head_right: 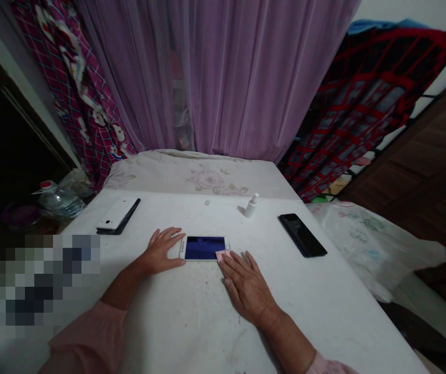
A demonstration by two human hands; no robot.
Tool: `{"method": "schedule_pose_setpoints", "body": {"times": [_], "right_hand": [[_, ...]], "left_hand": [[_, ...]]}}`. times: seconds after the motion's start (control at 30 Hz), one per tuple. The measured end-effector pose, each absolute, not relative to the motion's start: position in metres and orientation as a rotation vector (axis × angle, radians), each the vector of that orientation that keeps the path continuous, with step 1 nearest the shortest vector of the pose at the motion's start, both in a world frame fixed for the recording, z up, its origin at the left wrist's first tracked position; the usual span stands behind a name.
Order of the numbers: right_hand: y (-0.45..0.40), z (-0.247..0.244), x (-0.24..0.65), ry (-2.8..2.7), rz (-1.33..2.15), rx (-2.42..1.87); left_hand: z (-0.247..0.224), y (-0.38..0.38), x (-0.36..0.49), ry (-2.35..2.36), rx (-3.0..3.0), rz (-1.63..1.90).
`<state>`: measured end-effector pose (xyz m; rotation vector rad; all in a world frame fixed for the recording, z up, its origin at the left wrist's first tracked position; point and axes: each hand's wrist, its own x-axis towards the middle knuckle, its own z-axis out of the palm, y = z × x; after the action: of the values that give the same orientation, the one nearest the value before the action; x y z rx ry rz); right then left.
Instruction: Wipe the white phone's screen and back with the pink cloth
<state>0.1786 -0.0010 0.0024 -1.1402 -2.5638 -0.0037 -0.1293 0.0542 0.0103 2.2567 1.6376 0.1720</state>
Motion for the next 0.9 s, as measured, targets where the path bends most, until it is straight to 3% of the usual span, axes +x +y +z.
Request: {"method": "schedule_pose_setpoints", "body": {"times": [0.5,0.9], "right_hand": [[0.049,0.002,0.149,-2.332,0.192,-1.365],[0.008,-0.008,0.160,-2.294,0.136,-1.307]], "left_hand": [[-0.013,0.058,-0.132,1.672,2.317,0.372],[-0.010,0.058,-0.130,1.672,2.323,0.331]]}}
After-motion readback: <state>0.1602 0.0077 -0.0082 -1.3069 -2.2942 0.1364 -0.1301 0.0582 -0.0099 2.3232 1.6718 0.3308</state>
